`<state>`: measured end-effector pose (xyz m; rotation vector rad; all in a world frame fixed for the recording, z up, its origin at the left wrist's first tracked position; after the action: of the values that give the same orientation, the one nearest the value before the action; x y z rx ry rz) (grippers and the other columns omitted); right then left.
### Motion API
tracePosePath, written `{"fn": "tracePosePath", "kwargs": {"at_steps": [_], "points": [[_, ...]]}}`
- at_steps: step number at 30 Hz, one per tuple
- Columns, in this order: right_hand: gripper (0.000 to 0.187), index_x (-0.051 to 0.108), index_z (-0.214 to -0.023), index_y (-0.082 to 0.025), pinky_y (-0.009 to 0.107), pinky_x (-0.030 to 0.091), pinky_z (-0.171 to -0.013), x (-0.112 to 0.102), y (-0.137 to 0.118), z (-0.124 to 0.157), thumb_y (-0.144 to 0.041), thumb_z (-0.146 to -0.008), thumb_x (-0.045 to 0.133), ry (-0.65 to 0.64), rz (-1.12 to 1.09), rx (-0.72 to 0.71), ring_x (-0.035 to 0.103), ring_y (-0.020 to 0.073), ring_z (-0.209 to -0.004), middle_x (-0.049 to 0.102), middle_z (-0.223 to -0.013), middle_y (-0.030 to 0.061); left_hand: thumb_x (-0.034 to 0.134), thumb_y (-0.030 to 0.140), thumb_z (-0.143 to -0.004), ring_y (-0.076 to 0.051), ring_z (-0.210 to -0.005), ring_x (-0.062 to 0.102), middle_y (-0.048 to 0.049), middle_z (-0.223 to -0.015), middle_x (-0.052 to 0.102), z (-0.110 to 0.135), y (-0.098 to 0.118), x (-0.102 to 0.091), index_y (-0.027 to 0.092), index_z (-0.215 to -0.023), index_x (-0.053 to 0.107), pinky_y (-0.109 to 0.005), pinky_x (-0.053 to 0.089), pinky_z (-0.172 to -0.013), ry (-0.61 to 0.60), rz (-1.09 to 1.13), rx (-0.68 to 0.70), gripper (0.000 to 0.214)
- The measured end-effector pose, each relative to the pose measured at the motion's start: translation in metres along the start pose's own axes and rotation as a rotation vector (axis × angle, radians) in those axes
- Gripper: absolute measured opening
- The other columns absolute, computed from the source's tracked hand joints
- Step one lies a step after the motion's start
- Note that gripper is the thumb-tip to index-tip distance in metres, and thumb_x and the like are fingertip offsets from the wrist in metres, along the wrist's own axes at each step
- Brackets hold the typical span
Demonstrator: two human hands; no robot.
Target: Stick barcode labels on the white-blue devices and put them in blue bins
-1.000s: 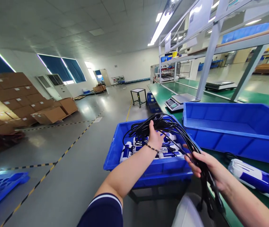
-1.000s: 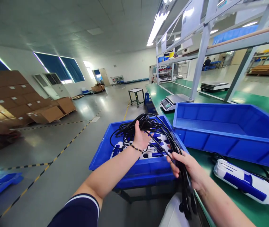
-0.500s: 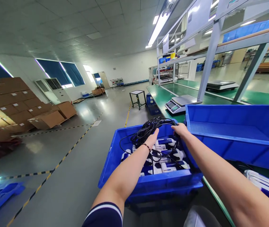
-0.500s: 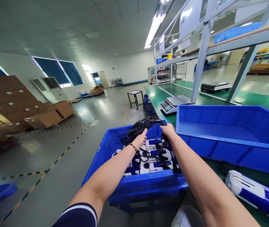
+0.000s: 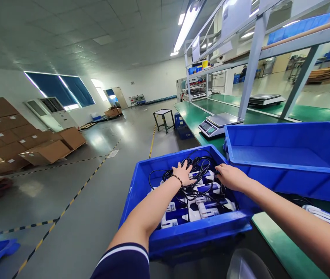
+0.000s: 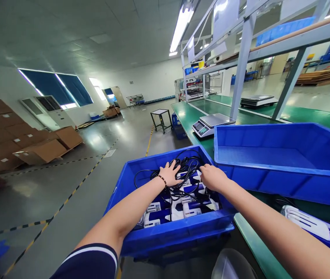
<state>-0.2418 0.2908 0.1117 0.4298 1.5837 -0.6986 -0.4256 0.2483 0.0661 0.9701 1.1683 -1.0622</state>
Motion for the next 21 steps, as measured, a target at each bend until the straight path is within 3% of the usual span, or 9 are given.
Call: {"fn": "tracePosePath", "kwargs": {"at_steps": [4,7,11,14,17,19,21], "points": [[0.03,0.058,-0.114,-0.016,0.036,0.043,-0.093,-0.013,0.014,0.053,-0.025,-0.088,0.046,0.112,-0.125,-0.059,0.056,0.0219,-0.106,0.059,-0.118,0.0106,0.053,0.058,-0.074,-0.036,-0.135,0.026,-0.0024,-0.154,0.014,-0.004,-0.006,0.004,0.035,-0.138,0.033,-0.054,0.032,-0.103,-0.016,-0.041,0.072,0.071],[0.035,0.059,-0.113,-0.019,0.03,0.043,-0.093,-0.029,0.046,0.102,-0.034,-0.088,0.038,0.233,-0.215,-0.003,0.056,0.0193,-0.107,0.061,-0.117,0.0066,0.042,0.055,-0.083,-0.032,-0.134,0.029,-0.002,-0.153,0.018,-0.002,-0.012,0.004,0.034,-0.137,0.035,-0.05,0.031,-0.105,0.043,-0.03,0.111,0.059],[0.04,0.061,-0.107,-0.021,0.035,0.046,-0.09,-0.057,0.13,0.186,-0.043,-0.084,0.035,0.436,-0.27,0.306,0.059,0.0227,-0.102,0.065,-0.11,0.0067,0.037,0.046,-0.087,-0.037,-0.134,0.029,-0.0085,-0.152,0.021,0.0,-0.017,0.008,0.026,-0.137,0.038,-0.061,0.027,-0.103,0.159,0.016,0.071,0.054],[0.041,0.063,-0.098,-0.017,0.041,0.048,-0.082,-0.066,0.194,0.263,-0.043,-0.079,0.037,0.54,-0.27,0.605,0.063,0.0286,-0.092,0.068,-0.101,0.0115,0.026,0.032,-0.089,-0.026,-0.13,0.04,-0.0076,-0.145,0.037,-0.001,-0.023,0.001,0.022,-0.134,0.042,-0.049,0.033,-0.105,0.221,0.093,0.071,0.048],[0.039,0.065,-0.092,-0.017,0.041,0.051,-0.071,-0.053,0.231,0.33,-0.043,-0.074,0.041,0.556,-0.284,0.791,0.065,0.0301,-0.081,0.07,-0.09,0.0116,0.015,0.023,-0.089,-0.015,-0.12,0.051,-0.0059,-0.129,0.056,0.0,-0.031,-0.023,0.018,-0.13,0.045,-0.033,0.042,-0.101,0.287,0.172,0.073,0.052],[0.035,0.065,-0.088,-0.019,0.039,0.051,-0.069,-0.032,0.24,0.365,-0.04,-0.073,0.043,0.54,-0.307,0.848,0.065,0.028,-0.078,0.071,-0.087,0.0092,0.013,0.024,-0.087,-0.018,-0.118,0.054,-0.0117,-0.124,0.059,0.005,-0.034,-0.049,0.01,-0.128,0.046,-0.034,0.043,-0.1,0.348,0.208,0.046,0.055],[0.028,0.065,-0.086,-0.019,0.038,0.051,-0.072,-0.007,0.239,0.394,-0.036,-0.075,0.045,0.517,-0.327,0.888,0.065,0.025,-0.079,0.071,-0.087,0.008,0.017,0.031,-0.084,-0.025,-0.124,0.047,-0.0203,-0.13,0.052,0.017,-0.025,-0.076,0.0,-0.126,0.044,-0.041,0.038,-0.105,0.42,0.23,0.031,0.059]]}}
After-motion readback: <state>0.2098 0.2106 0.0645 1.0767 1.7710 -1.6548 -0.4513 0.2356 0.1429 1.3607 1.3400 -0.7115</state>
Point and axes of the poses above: each hand's wrist, its own z-axis away from the middle knuckle, its own x-axis out of the palm, y = z × x, the point moved 7 cm from there along -z, towards the middle knuckle
